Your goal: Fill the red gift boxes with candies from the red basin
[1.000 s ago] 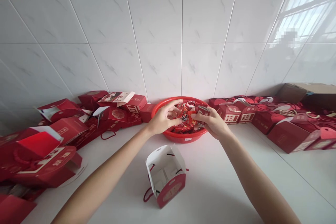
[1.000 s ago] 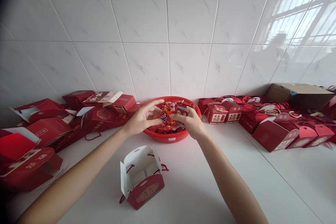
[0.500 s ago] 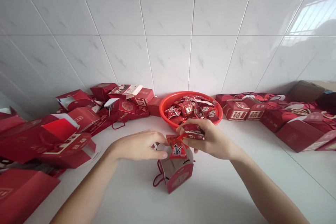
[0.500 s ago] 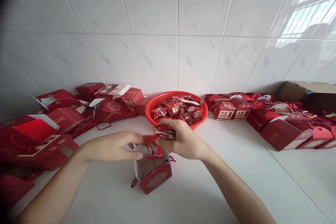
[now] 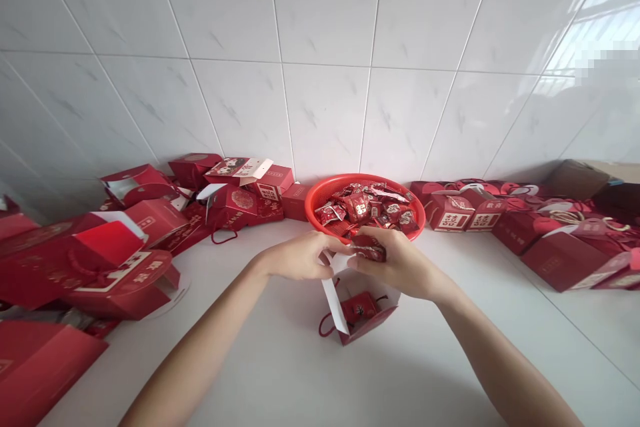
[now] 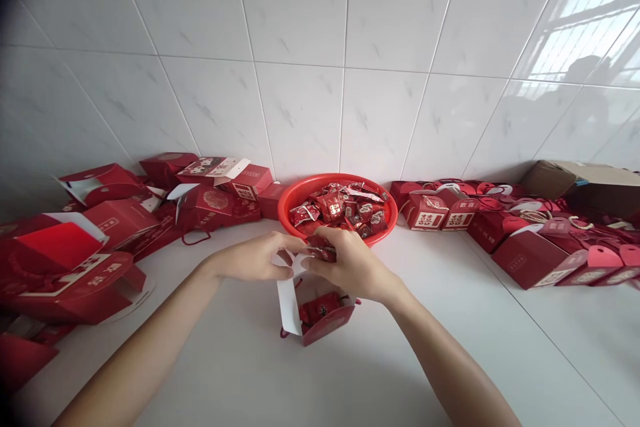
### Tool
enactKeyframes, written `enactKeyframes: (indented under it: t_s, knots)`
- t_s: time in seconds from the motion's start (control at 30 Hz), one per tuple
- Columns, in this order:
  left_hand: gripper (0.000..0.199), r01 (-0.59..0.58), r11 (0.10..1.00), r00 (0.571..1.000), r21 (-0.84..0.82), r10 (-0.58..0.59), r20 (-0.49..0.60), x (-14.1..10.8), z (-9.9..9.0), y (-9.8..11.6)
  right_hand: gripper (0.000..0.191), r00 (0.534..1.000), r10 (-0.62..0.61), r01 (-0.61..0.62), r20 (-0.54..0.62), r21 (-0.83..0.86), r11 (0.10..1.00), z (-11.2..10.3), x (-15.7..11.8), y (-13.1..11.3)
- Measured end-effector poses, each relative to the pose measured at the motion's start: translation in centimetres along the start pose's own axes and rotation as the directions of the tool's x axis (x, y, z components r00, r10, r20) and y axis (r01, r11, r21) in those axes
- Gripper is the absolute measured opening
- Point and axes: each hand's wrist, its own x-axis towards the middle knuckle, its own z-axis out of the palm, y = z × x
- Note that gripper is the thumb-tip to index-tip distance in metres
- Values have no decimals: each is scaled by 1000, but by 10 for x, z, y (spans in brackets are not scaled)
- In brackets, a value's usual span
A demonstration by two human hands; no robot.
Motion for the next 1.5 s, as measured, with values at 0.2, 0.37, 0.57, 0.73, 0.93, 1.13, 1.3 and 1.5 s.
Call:
enactKeyframes:
  t_s: [0.2,0.37,0.57,0.73,0.93,1.13,1.3,1.5]
  knots:
    - [46,-3,998,1000,-63,5,23,-3,0,-8,41,994,79,-85,81,80,993,1,4,4]
    - [50,31,997,999,-73,-29,32,-3,0,-8,38,999,36,-37,-9,-150,988,3,6,10]
    - [60,1,999,1000,-39,0,29,-3,-1,-13,12,999,-32,35,36,-95,995,-5,-1,1]
    - [49,-10,1000,1000,30,9,20,-7,-2,-4,18,967,-98,88,234,51,995,-10,-7,-1]
    - [63,-14,995,999,99,17,-31,-12,0,3,15,879,-73,165,471,-157,974,-18,-8,5]
    - [67,9,992,999,125,-4,-40,-13,2,10,29,890,-40,149,454,-208,967,-27,-8,4]
    - [72,-5,993,1000,118,9,-30,-14,3,15,25,924,-62,160,377,-234,959,-36,-13,2]
    - [65,-31,992,997,125,40,-71,-15,4,8,12,947,-75,186,312,-340,922,-53,-25,3]
